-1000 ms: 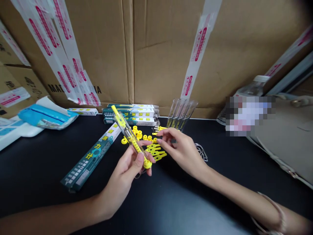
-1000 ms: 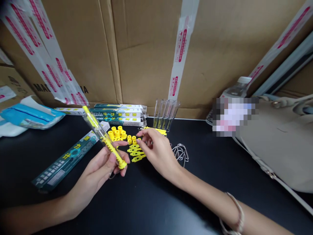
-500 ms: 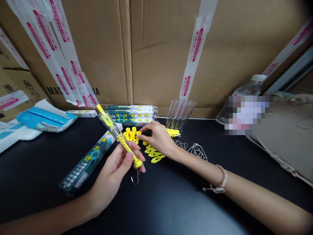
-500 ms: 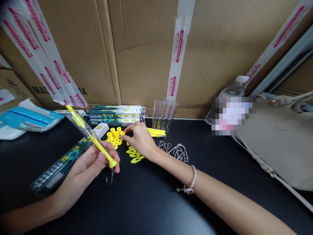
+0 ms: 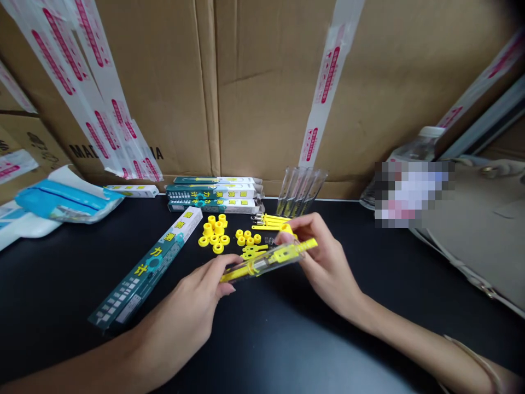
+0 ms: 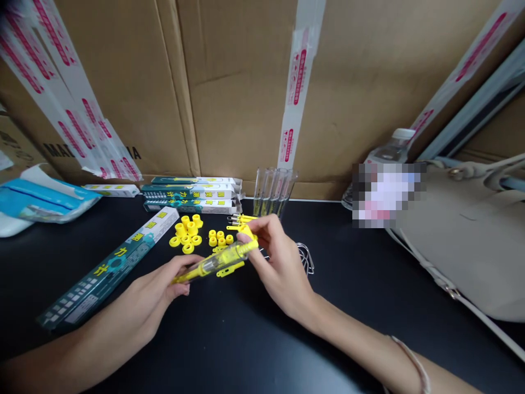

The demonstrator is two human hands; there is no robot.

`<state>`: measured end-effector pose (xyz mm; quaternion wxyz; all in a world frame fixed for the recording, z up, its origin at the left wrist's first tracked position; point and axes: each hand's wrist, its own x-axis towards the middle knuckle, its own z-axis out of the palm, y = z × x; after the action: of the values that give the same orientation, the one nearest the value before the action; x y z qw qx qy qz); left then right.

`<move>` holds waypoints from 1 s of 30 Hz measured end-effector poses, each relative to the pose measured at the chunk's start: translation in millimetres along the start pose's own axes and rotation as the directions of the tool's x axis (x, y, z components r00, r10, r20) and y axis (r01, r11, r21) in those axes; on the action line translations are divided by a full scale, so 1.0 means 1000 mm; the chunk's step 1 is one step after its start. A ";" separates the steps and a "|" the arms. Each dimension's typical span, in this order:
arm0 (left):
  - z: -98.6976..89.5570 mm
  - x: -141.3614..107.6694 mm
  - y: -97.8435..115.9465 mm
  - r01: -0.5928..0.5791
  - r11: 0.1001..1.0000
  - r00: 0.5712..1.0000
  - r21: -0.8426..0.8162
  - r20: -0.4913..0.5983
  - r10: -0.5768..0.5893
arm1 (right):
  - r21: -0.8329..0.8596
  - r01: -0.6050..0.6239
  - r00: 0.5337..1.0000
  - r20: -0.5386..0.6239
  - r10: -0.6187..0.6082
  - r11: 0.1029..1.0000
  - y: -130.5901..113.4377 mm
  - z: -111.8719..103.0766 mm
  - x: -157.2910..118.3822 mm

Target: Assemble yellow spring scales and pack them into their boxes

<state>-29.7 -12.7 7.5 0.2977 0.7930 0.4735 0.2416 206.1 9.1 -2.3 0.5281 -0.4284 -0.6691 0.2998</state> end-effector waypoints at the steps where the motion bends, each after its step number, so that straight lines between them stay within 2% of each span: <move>1: 0.000 -0.001 -0.001 -0.001 1.000 1.000 0.029 0.012 0.001 | 0.002 -0.009 1.000 -0.016 0.009 1.000 0.001 -0.004 -0.005; 5: -0.001 -0.004 -0.002 -0.020 0.993 0.999 0.119 0.029 0.017 | 0.065 -0.038 0.997 -0.064 0.042 0.997 0.002 -0.014 -0.012; 8: -0.004 -0.005 -0.005 -0.051 0.980 0.999 0.191 -0.005 0.053 | 0.095 -0.027 0.996 -0.081 0.035 0.995 -0.002 -0.017 -0.010; 11: -0.005 -0.006 -0.009 -0.066 0.963 0.997 0.260 -0.027 0.076 | 0.038 0.021 0.996 -0.093 -0.017 0.999 -0.007 -0.018 -0.007; 14: -0.005 -0.008 -0.013 -0.074 0.945 0.997 0.317 -0.003 0.079 | -0.020 0.074 0.994 -0.074 -0.075 0.997 -0.008 -0.019 -0.006; 22: -0.001 -0.009 -0.018 -0.110 0.938 0.991 0.330 -0.036 0.128 | -0.074 0.113 0.992 -0.054 -0.118 0.991 -0.004 -0.022 -0.005; 26: -0.001 -0.009 -0.018 -0.087 0.936 0.995 0.342 -0.023 0.101 | -0.100 0.126 0.991 -0.035 -0.130 0.987 -0.003 -0.024 -0.005; 30: -0.001 -0.007 -0.020 -0.086 0.932 0.990 0.353 -0.077 0.121 | -0.113 0.138 0.989 -0.037 -0.143 0.984 -0.003 -0.027 -0.004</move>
<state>-45.4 -11.8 -6.9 0.1159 0.8444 0.4803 0.2074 231.3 2.4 5.4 0.5385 -0.4151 -0.7011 0.2149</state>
